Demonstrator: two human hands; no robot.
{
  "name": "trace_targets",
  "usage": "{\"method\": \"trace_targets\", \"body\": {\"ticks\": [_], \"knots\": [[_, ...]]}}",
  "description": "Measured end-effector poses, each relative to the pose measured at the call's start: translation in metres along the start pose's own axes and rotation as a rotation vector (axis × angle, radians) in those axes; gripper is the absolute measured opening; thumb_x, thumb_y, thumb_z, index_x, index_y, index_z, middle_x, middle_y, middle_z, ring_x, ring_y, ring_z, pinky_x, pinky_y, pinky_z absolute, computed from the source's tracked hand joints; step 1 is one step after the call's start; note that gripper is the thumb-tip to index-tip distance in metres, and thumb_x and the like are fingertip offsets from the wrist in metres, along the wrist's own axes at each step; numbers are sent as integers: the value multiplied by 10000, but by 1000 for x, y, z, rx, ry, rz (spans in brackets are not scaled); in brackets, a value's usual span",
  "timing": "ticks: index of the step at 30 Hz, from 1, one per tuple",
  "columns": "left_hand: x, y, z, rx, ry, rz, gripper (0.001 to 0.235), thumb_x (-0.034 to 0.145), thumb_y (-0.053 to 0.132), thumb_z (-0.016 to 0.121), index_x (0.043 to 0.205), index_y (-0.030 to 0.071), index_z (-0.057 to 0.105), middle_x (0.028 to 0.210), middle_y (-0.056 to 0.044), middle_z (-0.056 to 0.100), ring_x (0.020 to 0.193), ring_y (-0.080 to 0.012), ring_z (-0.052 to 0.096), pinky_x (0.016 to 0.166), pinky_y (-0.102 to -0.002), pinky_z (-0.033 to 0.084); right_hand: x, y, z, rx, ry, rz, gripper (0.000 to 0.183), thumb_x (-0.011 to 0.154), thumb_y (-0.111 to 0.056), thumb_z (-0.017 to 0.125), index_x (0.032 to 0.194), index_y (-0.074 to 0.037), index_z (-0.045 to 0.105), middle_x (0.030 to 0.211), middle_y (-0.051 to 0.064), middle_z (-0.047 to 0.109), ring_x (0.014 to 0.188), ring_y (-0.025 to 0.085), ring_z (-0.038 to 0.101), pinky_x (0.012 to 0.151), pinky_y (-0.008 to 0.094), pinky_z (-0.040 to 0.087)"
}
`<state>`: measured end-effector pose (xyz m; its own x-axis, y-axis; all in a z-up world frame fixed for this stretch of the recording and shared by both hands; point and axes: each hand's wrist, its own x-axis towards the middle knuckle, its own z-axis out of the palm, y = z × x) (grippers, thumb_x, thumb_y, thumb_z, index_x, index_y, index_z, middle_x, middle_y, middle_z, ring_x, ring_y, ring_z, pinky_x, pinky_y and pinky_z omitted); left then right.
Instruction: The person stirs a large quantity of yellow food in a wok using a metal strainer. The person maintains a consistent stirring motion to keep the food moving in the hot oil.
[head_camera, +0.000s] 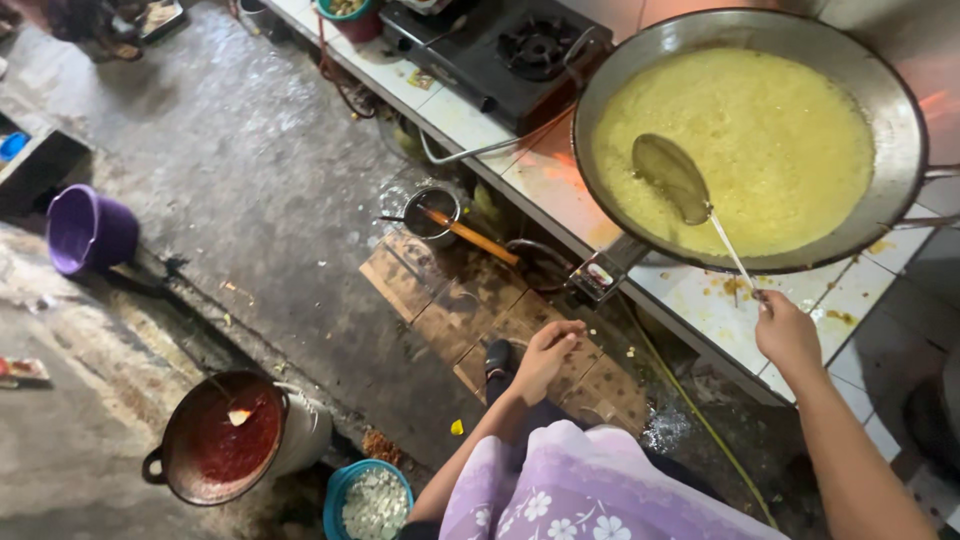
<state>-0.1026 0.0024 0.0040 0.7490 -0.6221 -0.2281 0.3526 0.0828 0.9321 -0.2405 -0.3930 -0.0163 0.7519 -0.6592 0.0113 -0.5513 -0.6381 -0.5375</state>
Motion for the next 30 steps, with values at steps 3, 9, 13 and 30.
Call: {"method": "trace_targets", "body": {"ticks": [3,9,13,30], "knots": [[-2,6,4,13,18,-45,282,1027,148,567,1280,64,660,1180,-25,712,1018,-117,649,850,-266,495,7,0,14,-64,-42,-7,322,1023,-219,566,1309,-135,689,1152,234,723,1066,460,671,907,532,524],[-9,-7,4,-47,2,95,255,1036,116,558,1245,15,663,1265,0,688,1120,-103,655,966,-267,521,31,-6,3,-254,-109,102,382,1015,-228,514,1356,-223,686,1147,237,736,1069,460,685,902,549,537],[-15,-14,-1,-91,37,-16,272,1033,130,567,1272,39,661,1171,-27,697,1032,-127,650,891,-276,523,42,-1,-18,-378,-128,124,439,979,-185,489,1376,-240,669,1154,228,747,1088,448,696,888,567,538],[-4,-12,-5,-66,77,-6,298,1040,126,562,1308,34,656,1203,-28,701,1015,-99,633,858,-250,512,43,6,-72,-440,-61,130,389,1002,-225,511,1340,-225,702,1131,253,762,1085,464,714,882,563,555]]}}
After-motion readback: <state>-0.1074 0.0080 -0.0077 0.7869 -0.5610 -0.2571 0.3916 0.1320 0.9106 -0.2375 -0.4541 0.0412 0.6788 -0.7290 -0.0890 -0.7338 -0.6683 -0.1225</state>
